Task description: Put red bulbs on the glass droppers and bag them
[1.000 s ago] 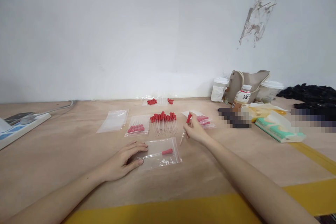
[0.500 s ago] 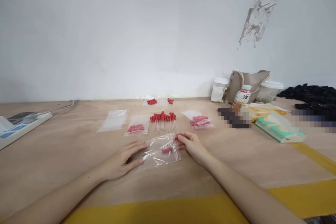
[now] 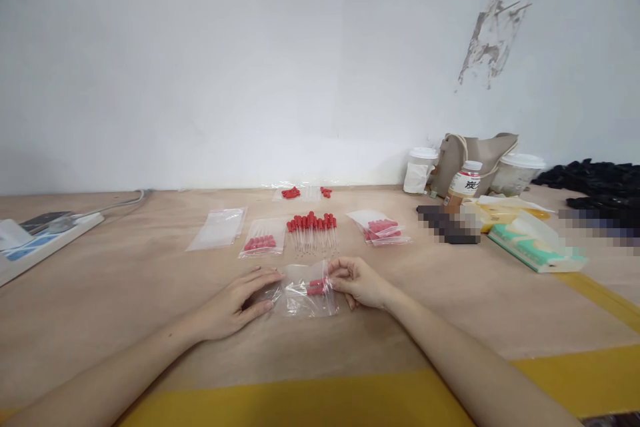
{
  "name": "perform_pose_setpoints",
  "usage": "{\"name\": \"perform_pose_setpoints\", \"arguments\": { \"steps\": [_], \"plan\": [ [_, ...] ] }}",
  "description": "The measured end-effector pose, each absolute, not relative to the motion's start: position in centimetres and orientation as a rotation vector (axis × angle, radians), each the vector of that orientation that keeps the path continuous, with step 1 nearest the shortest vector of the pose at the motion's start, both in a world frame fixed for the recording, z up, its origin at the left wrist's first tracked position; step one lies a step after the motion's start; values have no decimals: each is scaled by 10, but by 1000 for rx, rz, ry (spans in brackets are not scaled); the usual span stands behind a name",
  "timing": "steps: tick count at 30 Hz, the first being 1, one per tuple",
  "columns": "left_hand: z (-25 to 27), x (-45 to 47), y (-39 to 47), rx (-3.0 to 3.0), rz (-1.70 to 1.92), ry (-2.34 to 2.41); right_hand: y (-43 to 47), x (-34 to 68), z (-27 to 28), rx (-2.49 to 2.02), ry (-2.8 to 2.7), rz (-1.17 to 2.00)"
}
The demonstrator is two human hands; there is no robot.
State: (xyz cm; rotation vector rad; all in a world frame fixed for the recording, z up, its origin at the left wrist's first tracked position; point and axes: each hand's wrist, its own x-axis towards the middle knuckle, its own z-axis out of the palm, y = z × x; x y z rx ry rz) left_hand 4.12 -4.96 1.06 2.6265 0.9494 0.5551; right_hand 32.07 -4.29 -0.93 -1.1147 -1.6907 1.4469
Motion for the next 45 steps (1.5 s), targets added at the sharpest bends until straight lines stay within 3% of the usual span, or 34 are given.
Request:
{"name": "perform_pose_setpoints", "arguments": {
  "steps": [9,19,30,45],
  "plan": [
    [12,41,-49,2660,485,956,-37,323,-8,-1227,-1534,1438],
    [15,42,-51,2727,352,959,33,319,-6,-1717,-1387,766],
    [14,42,-50,2714,409,939,89,309,8,-2000,-1479,608],
    [16,42,-50,2718,386,947,44,332,6,-1810,-1463,470]
  ]
}}
